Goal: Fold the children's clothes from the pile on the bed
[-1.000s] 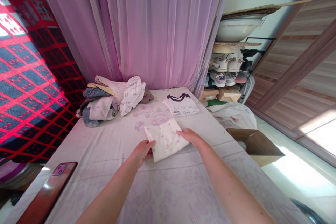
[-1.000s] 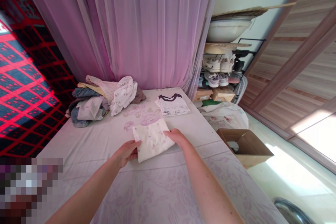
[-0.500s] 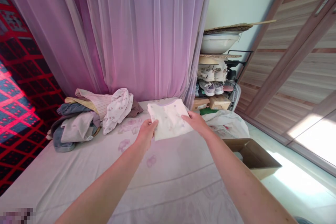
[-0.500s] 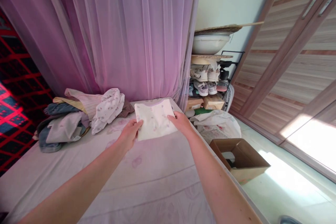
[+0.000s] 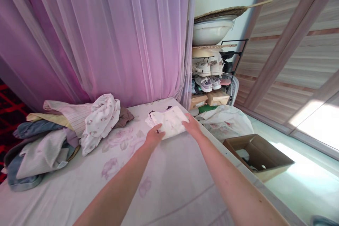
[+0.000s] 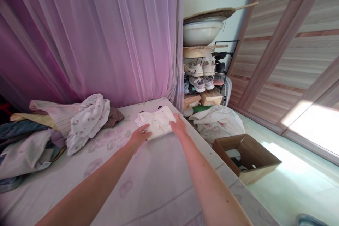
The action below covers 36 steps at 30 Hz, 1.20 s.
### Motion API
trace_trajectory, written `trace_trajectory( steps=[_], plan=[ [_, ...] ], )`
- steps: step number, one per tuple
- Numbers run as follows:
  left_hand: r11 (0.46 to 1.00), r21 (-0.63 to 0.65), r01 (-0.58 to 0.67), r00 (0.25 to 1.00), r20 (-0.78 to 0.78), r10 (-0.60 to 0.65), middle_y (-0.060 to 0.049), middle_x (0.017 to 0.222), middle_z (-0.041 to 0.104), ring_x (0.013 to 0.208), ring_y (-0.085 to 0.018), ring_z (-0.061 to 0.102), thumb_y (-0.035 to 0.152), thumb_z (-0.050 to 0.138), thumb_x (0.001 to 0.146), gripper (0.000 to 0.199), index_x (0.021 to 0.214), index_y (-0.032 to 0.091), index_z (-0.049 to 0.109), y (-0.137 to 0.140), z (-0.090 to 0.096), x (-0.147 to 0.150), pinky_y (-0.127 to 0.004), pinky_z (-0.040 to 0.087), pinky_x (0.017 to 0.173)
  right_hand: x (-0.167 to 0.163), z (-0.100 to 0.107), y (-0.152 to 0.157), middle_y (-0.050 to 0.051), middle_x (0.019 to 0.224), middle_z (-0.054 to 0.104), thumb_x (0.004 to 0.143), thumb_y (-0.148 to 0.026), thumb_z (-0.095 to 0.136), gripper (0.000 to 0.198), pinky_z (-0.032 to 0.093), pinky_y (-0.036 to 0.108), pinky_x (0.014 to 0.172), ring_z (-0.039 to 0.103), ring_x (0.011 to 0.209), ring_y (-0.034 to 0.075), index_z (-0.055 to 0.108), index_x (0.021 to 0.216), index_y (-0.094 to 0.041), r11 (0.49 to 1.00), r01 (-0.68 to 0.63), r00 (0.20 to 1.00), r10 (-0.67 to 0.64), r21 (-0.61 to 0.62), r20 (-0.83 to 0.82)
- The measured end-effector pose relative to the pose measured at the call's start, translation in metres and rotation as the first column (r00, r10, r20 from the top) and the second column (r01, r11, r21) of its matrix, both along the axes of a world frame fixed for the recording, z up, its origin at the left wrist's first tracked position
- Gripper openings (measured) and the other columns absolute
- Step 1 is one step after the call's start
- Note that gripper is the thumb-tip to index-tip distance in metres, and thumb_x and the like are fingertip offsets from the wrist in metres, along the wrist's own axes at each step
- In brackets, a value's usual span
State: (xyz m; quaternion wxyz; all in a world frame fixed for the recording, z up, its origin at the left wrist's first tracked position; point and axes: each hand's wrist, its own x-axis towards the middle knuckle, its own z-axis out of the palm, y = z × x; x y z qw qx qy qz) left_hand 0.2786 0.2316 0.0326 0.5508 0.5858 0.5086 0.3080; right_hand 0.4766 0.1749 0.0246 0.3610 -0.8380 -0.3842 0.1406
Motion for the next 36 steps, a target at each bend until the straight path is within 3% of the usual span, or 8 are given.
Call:
trace_trajectory(
  steps=[7, 14, 23, 26, 28, 31, 34, 36],
  plan=[
    [0.988, 0.125, -0.089, 0.995, 0.045, 0.084, -0.001, 0.092, 0.069, 0.08, -0.014, 0.064, 0.01, 0.066, 0.069, 0.058, 0.126, 0.024, 0.062, 0.02, 0.022, 0.007, -0.023, 0.048, 0.078, -0.007, 0.028, 0.004, 0.003, 0.114, 0.066, 0.087, -0.03, 0.043, 0.041, 0.043, 0.033, 0.094, 0.059, 0.102, 0.023, 0.059, 0.124, -0.025, 0.963, -0.035, 0.999, 0.023, 0.268, 0.046],
    [0.994, 0.076, -0.073, 0.996, -0.041, 0.076, -0.008, 0.095, 0.072, 0.081, -0.019, 0.066, 0.007, 0.071, 0.061, 0.057, 0.117, 0.017, 0.068, 0.013, -0.005, -0.001, -0.026, 0.048, 0.076, -0.007, 0.005, 0.0, 0.006, 0.11, 0.067, 0.086, -0.027, 0.047, 0.032, 0.044, 0.032, 0.088, 0.06, 0.1, 0.023, 0.068, 0.111, -0.024, 0.999, -0.043, 0.996, 0.043, -0.004, 0.073],
    [0.998, 0.04, -0.04, 0.996, -0.083, 0.044, -0.001, 0.083, 0.07, 0.065, -0.014, 0.061, 0.007, 0.072, 0.061, 0.056, 0.116, 0.022, 0.069, 0.016, -0.003, -0.006, -0.023, 0.046, 0.066, -0.012, 0.0, -0.008, 0.007, 0.121, 0.06, 0.088, -0.026, 0.044, 0.035, 0.041, 0.033, 0.093, 0.056, 0.108, 0.023, 0.067, 0.114, -0.028, 0.999, -0.002, 0.984, 0.01, -0.046, 0.18],
    [0.999, 0.008, -0.033, 0.998, -0.054, 0.033, 0.0, 0.074, 0.067, 0.057, -0.011, 0.056, 0.009, 0.073, 0.064, 0.058, 0.121, 0.021, 0.066, 0.012, -0.005, -0.006, -0.023, 0.047, 0.063, -0.022, 0.001, -0.01, 0.009, 0.14, 0.047, 0.09, -0.027, 0.044, 0.033, 0.034, 0.041, 0.102, 0.044, 0.125, 0.027, 0.069, 0.112, -0.026, 0.998, 0.045, 0.946, -0.032, -0.033, 0.322],
    [1.0, -0.014, -0.026, 0.999, -0.022, 0.026, 0.002, 0.07, 0.064, 0.054, -0.01, 0.054, 0.011, 0.073, 0.067, 0.058, 0.124, 0.02, 0.064, 0.01, -0.007, -0.007, -0.023, 0.047, 0.064, -0.034, 0.003, -0.009, 0.011, 0.15, 0.035, 0.092, -0.03, 0.042, 0.038, 0.024, 0.048, 0.109, 0.03, 0.136, 0.029, 0.062, 0.124, -0.024, 0.999, 0.028, 0.898, -0.039, 0.032, 0.439],
    [0.999, -0.036, -0.013, 0.999, 0.033, 0.014, 0.001, 0.071, 0.064, 0.057, -0.009, 0.055, 0.014, 0.069, 0.074, 0.054, 0.127, 0.019, 0.061, 0.005, -0.008, -0.012, -0.023, 0.049, 0.068, -0.052, 0.0, -0.001, 0.007, 0.156, 0.027, 0.095, -0.037, 0.037, 0.048, 0.009, 0.053, 0.113, 0.018, 0.142, 0.028, 0.044, 0.142, -0.026, 0.988, -0.153, 0.829, 0.115, 0.024, 0.547],
    [0.999, -0.049, -0.004, 0.995, 0.104, 0.009, -0.002, 0.082, 0.069, 0.067, -0.01, 0.061, 0.017, 0.066, 0.078, 0.049, 0.127, 0.02, 0.061, -0.005, -0.011, -0.025, -0.023, 0.051, 0.075, -0.062, -0.011, 0.008, 0.002, 0.155, 0.03, 0.097, -0.042, 0.032, 0.046, 0.003, 0.056, 0.113, 0.019, 0.142, 0.027, 0.043, 0.141, -0.034, 0.945, -0.295, 0.79, 0.323, -0.139, 0.522],
    [0.999, -0.037, -0.01, 0.992, 0.126, 0.014, -0.003, 0.085, 0.071, 0.072, -0.012, 0.063, 0.021, 0.067, 0.077, 0.045, 0.121, 0.022, 0.064, -0.015, -0.015, -0.043, -0.024, 0.052, 0.077, -0.062, -0.018, 0.011, 0.002, 0.155, 0.031, 0.097, -0.043, 0.03, 0.046, 0.004, 0.058, 0.112, 0.02, 0.142, 0.027, 0.044, 0.14, -0.035, 0.932, -0.301, 0.792, 0.361, -0.199, 0.492]
  ],
)
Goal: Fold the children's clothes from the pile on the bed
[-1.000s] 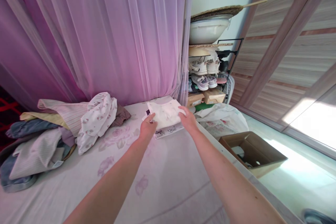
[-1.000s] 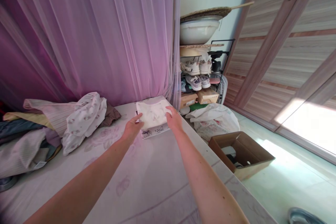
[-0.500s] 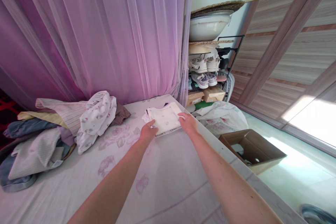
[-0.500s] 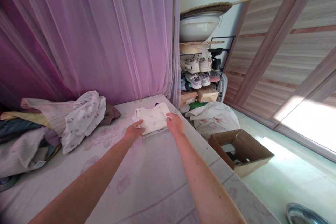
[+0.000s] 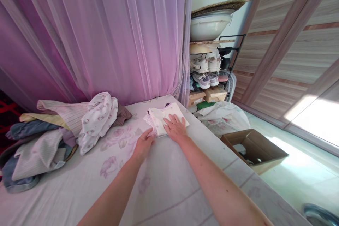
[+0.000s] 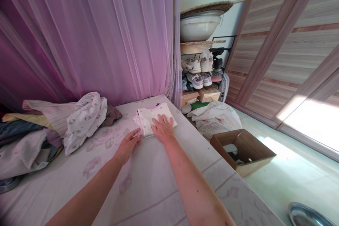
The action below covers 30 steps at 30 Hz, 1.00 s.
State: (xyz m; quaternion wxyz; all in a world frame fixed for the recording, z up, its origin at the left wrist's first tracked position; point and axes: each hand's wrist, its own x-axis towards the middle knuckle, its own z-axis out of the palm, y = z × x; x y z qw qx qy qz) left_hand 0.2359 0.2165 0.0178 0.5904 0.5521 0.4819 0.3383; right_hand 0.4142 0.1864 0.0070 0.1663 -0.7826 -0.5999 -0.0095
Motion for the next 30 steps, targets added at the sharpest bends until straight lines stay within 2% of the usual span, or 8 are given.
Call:
trace_trajectory(
  steps=[3, 6, 10, 13, 16, 20, 25, 30],
  plan=[
    [0.996, 0.085, -0.03, 0.998, -0.06, 0.035, -0.002, 0.085, 0.071, 0.077, -0.016, 0.065, 0.032, 0.071, 0.073, 0.04, 0.112, 0.024, 0.068, -0.019, -0.011, -0.04, -0.027, 0.053, 0.076, 0.0, 0.001, -0.001, 0.002, 0.155, 0.03, 0.097, -0.044, 0.028, 0.046, 0.006, 0.058, 0.112, 0.019, 0.143, 0.026, 0.044, 0.14, -0.035, 0.999, 0.014, 1.0, -0.014, -0.044, -0.008],
    [0.962, 0.265, -0.065, 0.989, -0.108, 0.097, -0.005, 0.096, 0.072, 0.093, -0.021, 0.066, 0.042, 0.069, 0.07, 0.037, 0.103, 0.024, 0.071, -0.035, -0.027, -0.093, -0.028, 0.053, 0.079, -0.011, 0.013, -0.005, 0.003, 0.156, 0.028, 0.098, -0.044, 0.025, 0.049, 0.005, 0.058, 0.112, 0.017, 0.143, 0.025, 0.041, 0.143, -0.033, 0.998, 0.041, 0.999, -0.042, -0.056, -0.024],
    [0.829, 0.558, 0.021, 0.935, -0.305, 0.182, -0.003, 0.106, 0.072, 0.099, -0.022, 0.066, 0.043, 0.056, 0.077, 0.034, 0.103, 0.026, 0.07, -0.046, -0.045, -0.164, -0.036, 0.053, 0.089, -0.039, 0.021, -0.008, 0.003, 0.159, 0.02, 0.098, -0.046, 0.025, 0.051, 0.006, 0.06, 0.112, 0.012, 0.145, 0.025, 0.034, 0.146, -0.033, 0.999, 0.006, 1.0, -0.007, -0.042, -0.027],
    [0.719, 0.682, 0.132, 0.875, -0.421, 0.239, -0.003, 0.105, 0.072, 0.098, -0.022, 0.067, 0.038, 0.05, 0.082, 0.031, 0.101, 0.026, 0.07, -0.049, -0.051, -0.198, -0.038, 0.052, 0.093, -0.052, 0.019, -0.007, 0.004, 0.158, 0.023, 0.097, -0.045, 0.03, 0.048, 0.011, 0.062, 0.11, 0.017, 0.144, 0.027, 0.039, 0.143, -0.035, 0.993, -0.026, 1.0, 0.024, -0.111, -0.013],
    [0.661, 0.735, 0.152, 0.833, -0.455, 0.314, -0.005, 0.104, 0.072, 0.098, -0.022, 0.067, 0.032, 0.045, 0.085, 0.031, 0.102, 0.024, 0.069, -0.049, -0.054, -0.208, -0.039, 0.053, 0.091, -0.065, 0.017, -0.01, 0.009, 0.155, 0.028, 0.097, -0.038, 0.034, 0.047, 0.013, 0.062, 0.11, 0.021, 0.142, 0.028, 0.042, 0.142, -0.03, 0.997, 0.038, 0.999, -0.038, -0.073, 0.004],
    [0.647, 0.745, 0.16, 0.812, -0.473, 0.343, -0.007, 0.104, 0.072, 0.099, -0.023, 0.066, 0.026, 0.044, 0.084, 0.031, 0.104, 0.022, 0.068, -0.048, -0.055, -0.201, -0.041, 0.052, 0.092, -0.105, -0.001, -0.034, 0.014, 0.149, 0.038, 0.095, -0.03, 0.036, 0.047, 0.021, 0.055, 0.11, 0.032, 0.138, 0.029, 0.047, 0.14, -0.021, 0.982, 0.091, 0.996, -0.088, 0.164, -0.024],
    [0.682, 0.714, 0.156, 0.834, -0.465, 0.296, -0.007, 0.101, 0.073, 0.098, -0.022, 0.065, 0.023, 0.043, 0.084, 0.03, 0.099, 0.021, 0.069, -0.047, -0.053, -0.199, -0.041, 0.051, 0.092, -0.178, -0.043, -0.077, 0.013, 0.135, 0.054, 0.09, -0.029, 0.041, 0.038, 0.039, 0.046, 0.103, 0.048, 0.126, 0.027, 0.065, 0.12, -0.022, 0.896, -0.045, 0.989, 0.104, 0.442, -0.11],
    [0.707, 0.693, 0.139, 0.852, -0.448, 0.271, -0.007, 0.098, 0.073, 0.096, -0.023, 0.065, 0.025, 0.042, 0.084, 0.03, 0.095, 0.02, 0.07, -0.046, -0.05, -0.2, -0.041, 0.05, 0.091, -0.211, -0.046, -0.099, 0.012, 0.122, 0.065, 0.088, -0.025, 0.041, 0.035, 0.048, 0.039, 0.096, 0.06, 0.112, 0.023, 0.072, 0.103, -0.021, 0.866, -0.037, 0.93, 0.212, 0.498, -0.3]
  ],
)
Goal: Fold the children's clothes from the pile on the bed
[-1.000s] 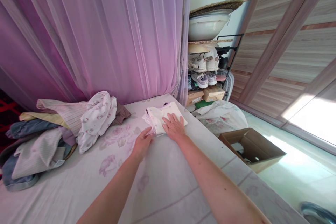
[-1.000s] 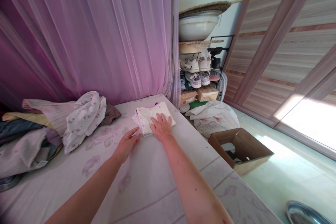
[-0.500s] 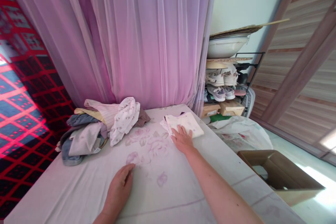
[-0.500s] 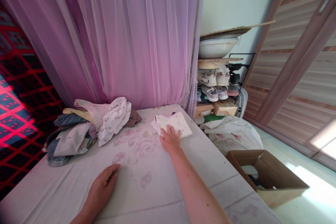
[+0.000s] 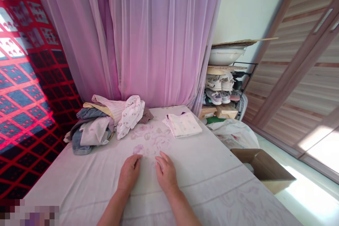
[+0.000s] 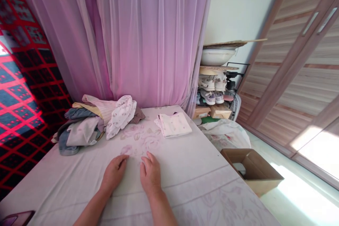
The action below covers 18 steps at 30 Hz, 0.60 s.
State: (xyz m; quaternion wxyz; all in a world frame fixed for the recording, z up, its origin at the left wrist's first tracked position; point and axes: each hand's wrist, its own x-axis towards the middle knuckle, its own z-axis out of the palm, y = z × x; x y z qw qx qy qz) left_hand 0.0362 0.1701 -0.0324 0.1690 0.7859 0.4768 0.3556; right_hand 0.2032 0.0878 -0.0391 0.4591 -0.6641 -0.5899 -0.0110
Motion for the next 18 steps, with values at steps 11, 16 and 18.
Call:
trace_trajectory(
  steps=[11, 16, 18],
  plan=[
    [1.0, 0.009, 0.026, 1.0, 0.018, -0.026, -0.006, 0.093, 0.074, 0.091, -0.023, 0.066, 0.031, 0.043, 0.082, 0.03, 0.088, 0.023, 0.072, 0.0, -0.003, -0.003, -0.041, 0.052, 0.089, 0.007, 0.02, -0.003, 0.006, 0.077, 0.073, 0.083, -0.042, 0.048, 0.034, 0.051, 0.027, 0.061, 0.066, 0.063, 0.017, 0.072, 0.087, -0.019, 0.998, -0.052, 0.768, 0.052, 0.019, -0.639],
    [0.999, -0.04, -0.022, 0.998, 0.061, 0.024, -0.005, 0.098, 0.073, 0.096, -0.023, 0.066, 0.034, 0.045, 0.08, 0.03, 0.091, 0.023, 0.071, 0.003, -0.008, -0.003, -0.04, 0.05, 0.092, 0.013, 0.028, 0.0, 0.002, 0.056, 0.064, 0.078, -0.05, 0.052, 0.038, 0.041, 0.024, 0.047, 0.053, 0.047, 0.014, 0.072, 0.082, -0.017, 0.998, -0.057, 0.612, 0.015, -0.025, -0.791],
    [0.992, -0.116, -0.058, 0.993, 0.091, 0.068, -0.005, 0.105, 0.072, 0.1, -0.022, 0.065, 0.033, 0.046, 0.079, 0.032, 0.099, 0.023, 0.07, 0.011, -0.006, -0.005, -0.038, 0.05, 0.093, 0.015, 0.028, 0.001, 0.001, 0.054, 0.061, 0.076, -0.053, 0.053, 0.042, 0.037, 0.023, 0.044, 0.05, 0.046, 0.013, 0.071, 0.083, -0.015, 0.997, -0.052, 0.558, -0.014, -0.052, -0.83]
  ],
)
